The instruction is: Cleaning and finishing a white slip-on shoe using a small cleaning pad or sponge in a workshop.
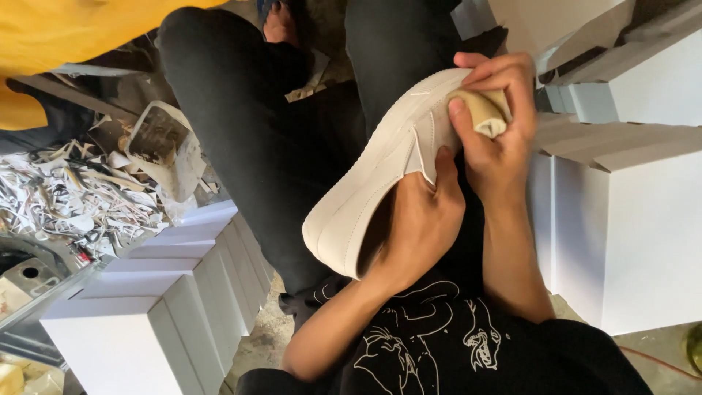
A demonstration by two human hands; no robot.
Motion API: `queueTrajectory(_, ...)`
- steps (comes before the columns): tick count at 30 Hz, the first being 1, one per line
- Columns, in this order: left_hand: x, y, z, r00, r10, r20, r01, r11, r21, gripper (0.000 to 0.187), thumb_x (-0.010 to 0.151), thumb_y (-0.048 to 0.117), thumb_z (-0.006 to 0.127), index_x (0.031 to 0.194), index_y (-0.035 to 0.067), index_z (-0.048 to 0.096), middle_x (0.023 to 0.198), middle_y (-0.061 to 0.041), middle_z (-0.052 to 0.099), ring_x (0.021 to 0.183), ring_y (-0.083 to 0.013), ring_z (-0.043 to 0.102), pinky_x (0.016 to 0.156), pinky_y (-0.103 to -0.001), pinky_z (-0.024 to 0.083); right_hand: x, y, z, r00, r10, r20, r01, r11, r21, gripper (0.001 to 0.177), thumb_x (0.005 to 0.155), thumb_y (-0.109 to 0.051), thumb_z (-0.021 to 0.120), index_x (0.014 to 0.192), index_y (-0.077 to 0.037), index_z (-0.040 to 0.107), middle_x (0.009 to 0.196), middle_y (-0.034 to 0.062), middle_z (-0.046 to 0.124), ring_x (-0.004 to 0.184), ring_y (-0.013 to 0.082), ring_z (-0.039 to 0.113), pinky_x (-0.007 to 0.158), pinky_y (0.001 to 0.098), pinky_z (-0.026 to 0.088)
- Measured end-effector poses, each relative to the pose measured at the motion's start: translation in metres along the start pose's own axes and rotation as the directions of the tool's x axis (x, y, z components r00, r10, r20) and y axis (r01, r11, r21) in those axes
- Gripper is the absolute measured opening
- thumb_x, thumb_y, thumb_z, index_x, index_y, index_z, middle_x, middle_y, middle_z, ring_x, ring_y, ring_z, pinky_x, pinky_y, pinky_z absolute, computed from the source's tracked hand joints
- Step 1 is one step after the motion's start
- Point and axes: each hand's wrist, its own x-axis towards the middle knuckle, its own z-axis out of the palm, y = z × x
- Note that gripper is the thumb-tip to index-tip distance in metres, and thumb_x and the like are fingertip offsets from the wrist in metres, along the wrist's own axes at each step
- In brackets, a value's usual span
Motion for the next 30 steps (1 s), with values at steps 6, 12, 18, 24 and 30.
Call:
queueTrajectory(6, 0.006, 0.001, -0.002, 0.994, -0.105, 0.02, 0.107, 0.983, -0.151, 0.037, 0.101, 0.014, 0.051, 0.068, -0.002, 0.057, 0.05, -0.002, 0.046, 0.041, -0.0096, 0.035, 0.035, -0.031, 0.028, 0.007, -0.004, 0.002, 0.981, -0.025, -0.19, 0.013, 0.998, -0.062, 0.013, 0.104, 0.0, 0.054, 0.11, 0.002, 0.043, 0.113, 0.0103, 0.043, 0.109, 0.0333, 0.069, 0.102, 0.0384, 0.044)
queueTrajectory(12, 0.004, 0.0, -0.009, 0.986, -0.143, 0.084, 0.149, 0.987, -0.062, 0.04, 0.101, 0.018, 0.049, 0.066, -0.001, 0.056, 0.048, -0.003, 0.044, 0.042, -0.0108, 0.034, 0.036, -0.033, 0.03, 0.005, -0.005, 0.006, 0.984, -0.125, -0.125, 0.112, 0.988, -0.109, 0.015, 0.104, 0.001, 0.054, 0.11, 0.005, 0.041, 0.118, 0.0151, 0.039, 0.111, 0.0399, 0.061, 0.105, 0.0505, 0.052)
queueTrajectory(18, -0.012, 0.019, -0.042, 0.911, -0.396, 0.111, 0.403, 0.807, -0.432, 0.036, 0.095, 0.019, 0.059, 0.114, -0.009, 0.068, 0.081, -0.007, 0.066, 0.07, -0.011, 0.055, 0.062, -0.023, 0.044, -0.002, 0.019, -0.035, 0.876, 0.448, -0.177, -0.176, 0.639, 0.748, 0.014, 0.099, -0.011, 0.064, 0.113, -0.01, 0.062, 0.106, 0.0031, 0.062, 0.113, 0.0368, 0.071, 0.106, 0.0462, 0.059)
queueTrajectory(24, -0.04, 0.035, -0.07, 0.897, -0.214, 0.386, 0.431, 0.241, -0.869, 0.034, 0.099, -0.004, 0.059, 0.129, -0.02, 0.058, 0.121, -0.026, 0.068, 0.107, -0.0275, 0.068, 0.098, -0.031, 0.056, -0.003, -0.008, -0.05, 0.747, 0.629, -0.215, -0.312, 0.618, 0.721, 0.028, 0.086, -0.027, 0.069, 0.106, -0.006, 0.068, 0.104, 0.0058, 0.066, 0.109, 0.0224, 0.072, 0.093, 0.0381, 0.062)
queueTrajectory(30, -0.048, 0.044, -0.08, 0.842, -0.32, 0.434, 0.506, 0.189, -0.842, 0.033, 0.095, -0.006, 0.058, 0.123, -0.022, 0.06, 0.118, -0.028, 0.07, 0.103, -0.0287, 0.069, 0.095, -0.032, 0.056, -0.009, 0.012, -0.051, 0.772, 0.622, -0.131, -0.351, 0.589, 0.728, 0.027, 0.091, -0.02, 0.067, 0.114, -0.006, 0.069, 0.113, 0.0013, 0.069, 0.101, 0.0195, 0.069, 0.095, 0.0363, 0.057)
